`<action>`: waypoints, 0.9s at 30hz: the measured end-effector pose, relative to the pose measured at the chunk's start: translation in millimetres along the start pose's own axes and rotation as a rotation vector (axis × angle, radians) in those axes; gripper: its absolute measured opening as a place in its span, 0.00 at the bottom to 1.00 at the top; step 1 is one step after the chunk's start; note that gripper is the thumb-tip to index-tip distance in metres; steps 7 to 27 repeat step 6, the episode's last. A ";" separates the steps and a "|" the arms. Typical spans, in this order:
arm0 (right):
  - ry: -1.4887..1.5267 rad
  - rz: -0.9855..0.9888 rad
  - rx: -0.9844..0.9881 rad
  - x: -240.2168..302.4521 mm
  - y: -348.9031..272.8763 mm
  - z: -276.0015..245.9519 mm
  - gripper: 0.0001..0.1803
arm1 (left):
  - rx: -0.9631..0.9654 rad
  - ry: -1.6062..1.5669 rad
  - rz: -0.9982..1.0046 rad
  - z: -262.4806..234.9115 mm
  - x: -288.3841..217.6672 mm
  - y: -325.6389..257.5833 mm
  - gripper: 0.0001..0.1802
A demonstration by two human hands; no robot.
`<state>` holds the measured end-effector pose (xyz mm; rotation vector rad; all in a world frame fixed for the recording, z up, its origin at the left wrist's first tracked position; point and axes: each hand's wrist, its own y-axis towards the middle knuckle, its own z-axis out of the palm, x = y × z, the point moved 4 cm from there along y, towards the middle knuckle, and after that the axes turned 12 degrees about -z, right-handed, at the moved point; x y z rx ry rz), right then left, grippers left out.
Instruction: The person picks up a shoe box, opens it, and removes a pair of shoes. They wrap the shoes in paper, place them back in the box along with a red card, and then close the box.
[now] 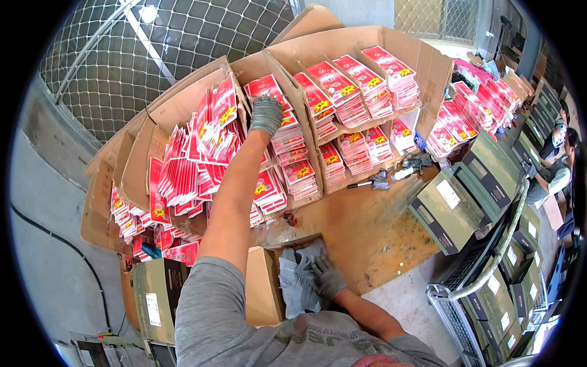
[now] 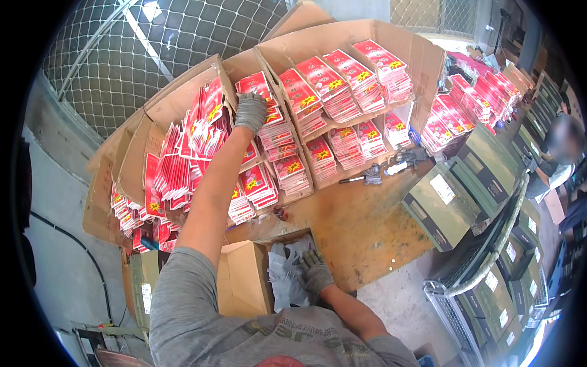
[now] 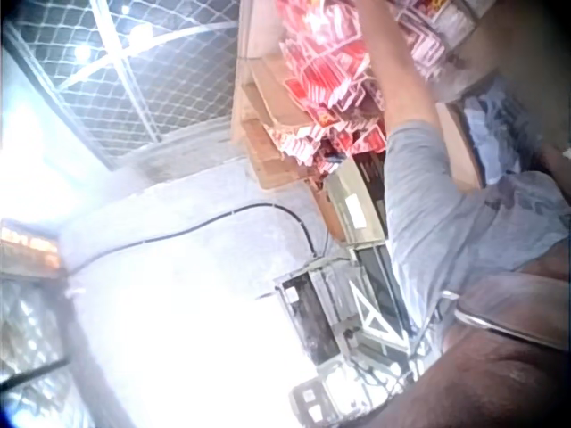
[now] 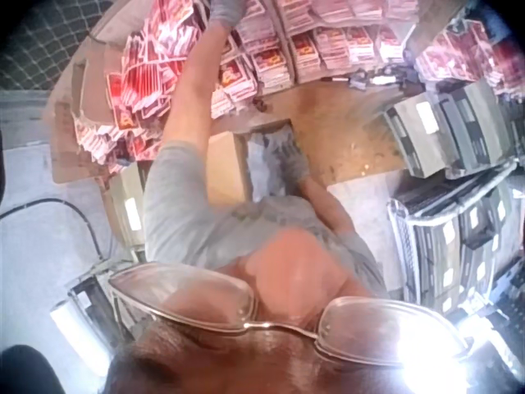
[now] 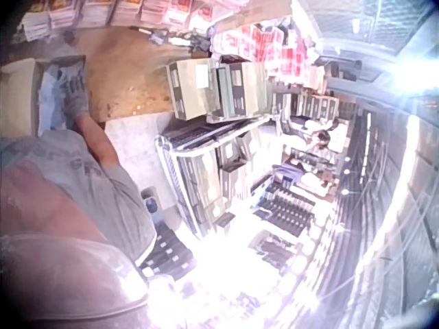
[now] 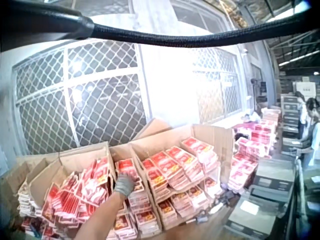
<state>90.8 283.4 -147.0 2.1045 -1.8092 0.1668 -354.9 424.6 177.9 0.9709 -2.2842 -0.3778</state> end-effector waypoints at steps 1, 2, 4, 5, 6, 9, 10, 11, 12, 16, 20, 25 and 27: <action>0.005 -0.001 -0.007 -1.7 1.7 2.4 0.39 | -0.141 -0.136 -0.004 -7.5 -0.7 -10.4 0.13; 0.025 -0.017 -0.018 2.3 6.1 7.3 0.39 | -0.274 -0.252 -0.012 -9.9 9.6 -27.2 0.13; 0.033 0.023 0.001 -11.3 0.8 16.9 0.42 | -0.449 -0.385 0.136 -25.1 -17.4 -71.7 0.14; 0.042 0.040 0.026 -14.7 -0.4 22.9 0.44 | -0.449 -0.442 0.157 -23.6 -28.6 -106.4 0.19; 0.067 0.037 0.064 -9.1 -2.1 30.6 0.46 | -0.254 -0.754 0.049 -6.4 -23.4 -148.3 0.22; 0.067 0.037 0.064 -9.1 -2.1 30.6 0.46 | -0.254 -0.754 0.049 -6.4 -23.4 -148.3 0.22; 0.067 0.037 0.064 -9.1 -2.1 30.6 0.46 | -0.254 -0.754 0.049 -6.4 -23.4 -148.3 0.22; 0.067 0.037 0.064 -9.1 -2.1 30.6 0.46 | -0.254 -0.754 0.049 -6.4 -23.4 -148.3 0.22; 0.067 0.037 0.064 -9.1 -2.1 30.6 0.46 | -0.254 -0.754 0.049 -6.4 -23.4 -148.3 0.22; 0.067 0.037 0.064 -9.1 -2.1 30.6 0.46 | -0.254 -0.754 0.049 -6.4 -23.4 -148.3 0.22; 0.067 0.037 0.064 -9.1 -2.1 30.6 0.46 | -0.254 -0.754 0.049 -6.4 -23.4 -148.3 0.22; 0.067 0.037 0.064 -9.1 -2.1 30.6 0.46 | -0.254 -0.754 0.049 -6.4 -23.4 -148.3 0.22; 0.067 0.037 0.064 -9.1 -2.1 30.6 0.46 | -0.254 -0.754 0.049 -6.4 -23.4 -148.3 0.22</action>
